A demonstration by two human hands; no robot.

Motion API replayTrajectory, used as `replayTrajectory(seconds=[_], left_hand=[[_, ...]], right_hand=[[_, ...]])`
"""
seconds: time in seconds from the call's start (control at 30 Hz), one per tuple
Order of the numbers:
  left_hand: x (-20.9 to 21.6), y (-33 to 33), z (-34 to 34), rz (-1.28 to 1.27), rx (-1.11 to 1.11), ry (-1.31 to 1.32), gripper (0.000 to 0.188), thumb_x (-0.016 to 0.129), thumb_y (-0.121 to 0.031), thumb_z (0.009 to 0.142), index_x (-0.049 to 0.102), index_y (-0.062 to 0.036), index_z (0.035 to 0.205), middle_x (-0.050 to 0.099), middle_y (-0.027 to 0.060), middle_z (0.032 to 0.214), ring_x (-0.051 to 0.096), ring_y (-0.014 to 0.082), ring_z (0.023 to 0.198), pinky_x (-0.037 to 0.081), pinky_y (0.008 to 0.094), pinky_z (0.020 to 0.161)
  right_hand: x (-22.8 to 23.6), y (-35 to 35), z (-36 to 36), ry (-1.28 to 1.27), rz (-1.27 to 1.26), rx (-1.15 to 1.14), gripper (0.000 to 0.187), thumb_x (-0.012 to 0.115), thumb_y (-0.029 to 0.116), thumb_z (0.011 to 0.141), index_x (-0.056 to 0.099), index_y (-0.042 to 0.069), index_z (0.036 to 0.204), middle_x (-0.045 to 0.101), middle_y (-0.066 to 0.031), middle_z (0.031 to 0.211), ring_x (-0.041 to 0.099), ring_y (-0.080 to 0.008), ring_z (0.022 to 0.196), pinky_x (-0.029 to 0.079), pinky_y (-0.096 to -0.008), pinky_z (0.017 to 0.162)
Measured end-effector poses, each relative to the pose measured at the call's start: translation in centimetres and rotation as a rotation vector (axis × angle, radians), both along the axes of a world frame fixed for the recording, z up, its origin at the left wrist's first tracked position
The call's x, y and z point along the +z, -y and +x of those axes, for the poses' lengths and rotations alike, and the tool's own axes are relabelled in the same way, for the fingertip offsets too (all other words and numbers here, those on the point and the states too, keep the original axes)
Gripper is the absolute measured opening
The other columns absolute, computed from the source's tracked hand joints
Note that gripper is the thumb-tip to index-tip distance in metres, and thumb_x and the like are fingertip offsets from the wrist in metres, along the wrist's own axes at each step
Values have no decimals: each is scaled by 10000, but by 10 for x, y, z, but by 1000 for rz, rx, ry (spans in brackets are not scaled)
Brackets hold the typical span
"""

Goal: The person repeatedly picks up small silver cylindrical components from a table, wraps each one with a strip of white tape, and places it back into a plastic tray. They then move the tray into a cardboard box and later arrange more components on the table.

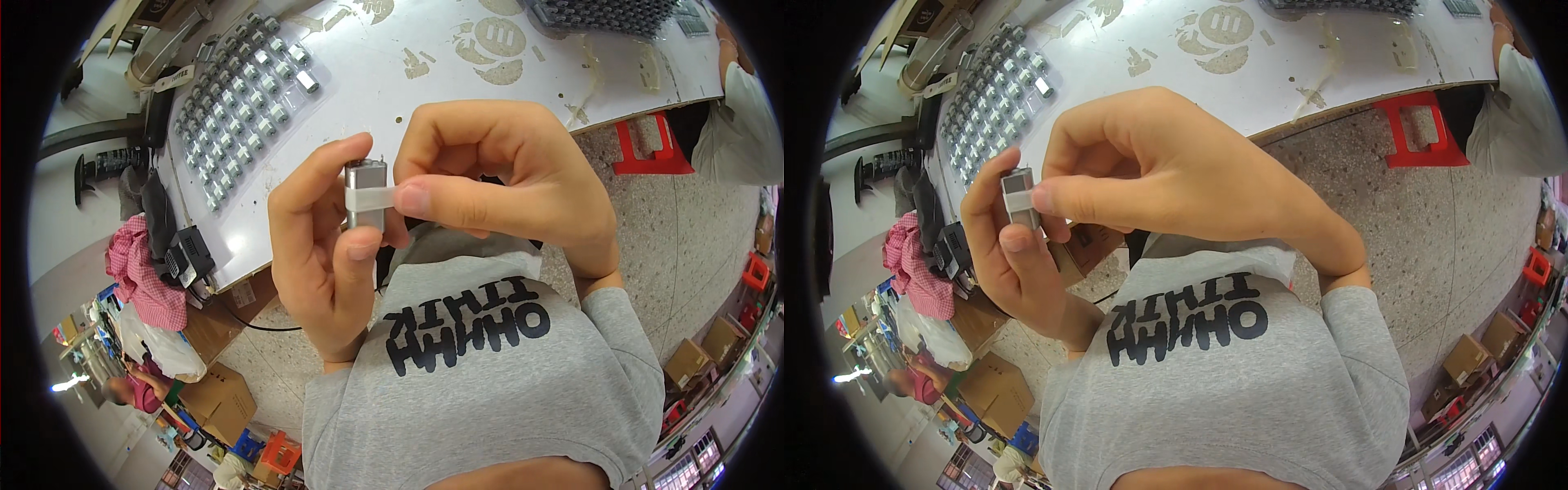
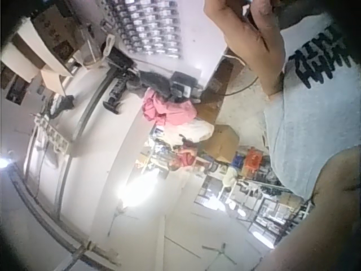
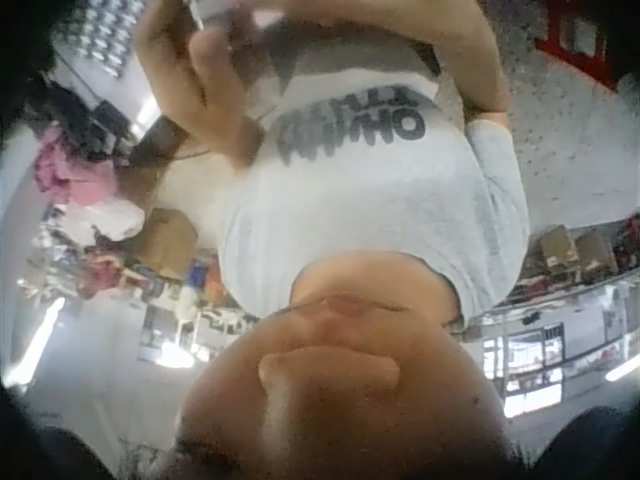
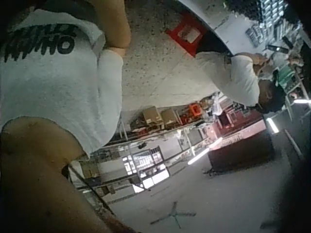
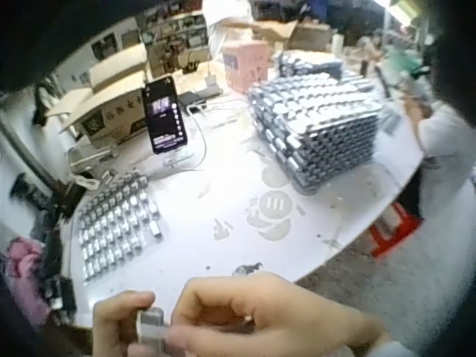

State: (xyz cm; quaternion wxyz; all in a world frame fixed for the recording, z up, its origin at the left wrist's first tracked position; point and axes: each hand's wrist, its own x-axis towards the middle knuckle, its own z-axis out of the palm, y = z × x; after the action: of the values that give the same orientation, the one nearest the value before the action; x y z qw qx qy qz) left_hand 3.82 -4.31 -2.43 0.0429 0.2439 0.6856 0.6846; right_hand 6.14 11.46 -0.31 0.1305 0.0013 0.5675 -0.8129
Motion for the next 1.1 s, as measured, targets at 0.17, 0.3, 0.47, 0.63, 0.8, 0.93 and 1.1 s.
replayTrajectory(seconds=[0.17, 0.3, 0.47, 0.63, 0.8, 0.93, 1.1], left_hand=[[-6, -1, 2, 50, 43, -62, 504, 517, -314, 854, 374, 74, 1142, 516, 97, 822, 474, 88, 582, 372, 194, 533], [-4, 2, 4, -84, 94, -94, 564, 466, -412, 857, 414, 86, 1117, 514, 123, 953, 482, 94, 704, 383, 185, 594], [-10, -1, 1, 82, 50, -179, 505, 478, -324, 872, 354, 76, 1154, 516, 123, 865, 474, 83, 617, 366, 178, 515], [-8, -1, -7, -56, -13, -424, 513, 593, -261, 804, 393, 68, 1143, 543, 122, 902, 485, 85, 640, 393, 176, 516], [11, 8, -14, -239, -195, -496, 598, 716, -253, 689, 434, 91, 1088, 532, 156, 1065, 496, 98, 758, 389, 191, 646], [15, 11, -14, -244, -212, -427, 590, 713, -238, 690, 432, 98, 1085, 528, 161, 1068, 495, 111, 772, 391, 200, 670], [12, 13, -18, -251, -202, -442, 601, 679, -303, 726, 428, 103, 1091, 528, 159, 1054, 487, 109, 751, 386, 198, 655]], right_hand=[[-8, 7, 0, -62, -93, -36, 95, 579, 66, 787, 529, 11, 727, 582, -33, 660, 450, -21, 549, 329, -159, 490], [-7, 5, 1, -99, -48, -51, 98, 581, 60, 772, 518, 21, 708, 582, -35, 655, 470, -24, 564, 331, -158, 496], [-1, 6, 0, -45, -73, -23, 110, 579, 55, 764, 502, 27, 691, 573, -30, 647, 479, -31, 578, 341, -165, 513], [-18, -1, -3, -157, -166, 29, 80, 557, 72, 797, 525, 6, 765, 563, -11, 701, 511, -38, 645, 405, -182, 559], [-33, 0, -10, -259, -195, 32, 77, 556, 86, 821, 549, 10, 818, 558, 0, 742, 510, -36, 692, 411, -181, 611], [-32, -4, -9, -220, -220, 45, 70, 568, 81, 817, 553, 13, 821, 557, 4, 739, 507, -34, 704, 397, -177, 617], [-30, -5, -9, -186, -259, 43, 74, 578, 78, 811, 553, 8, 816, 560, 2, 742, 509, -36, 698, 399, -176, 616]])
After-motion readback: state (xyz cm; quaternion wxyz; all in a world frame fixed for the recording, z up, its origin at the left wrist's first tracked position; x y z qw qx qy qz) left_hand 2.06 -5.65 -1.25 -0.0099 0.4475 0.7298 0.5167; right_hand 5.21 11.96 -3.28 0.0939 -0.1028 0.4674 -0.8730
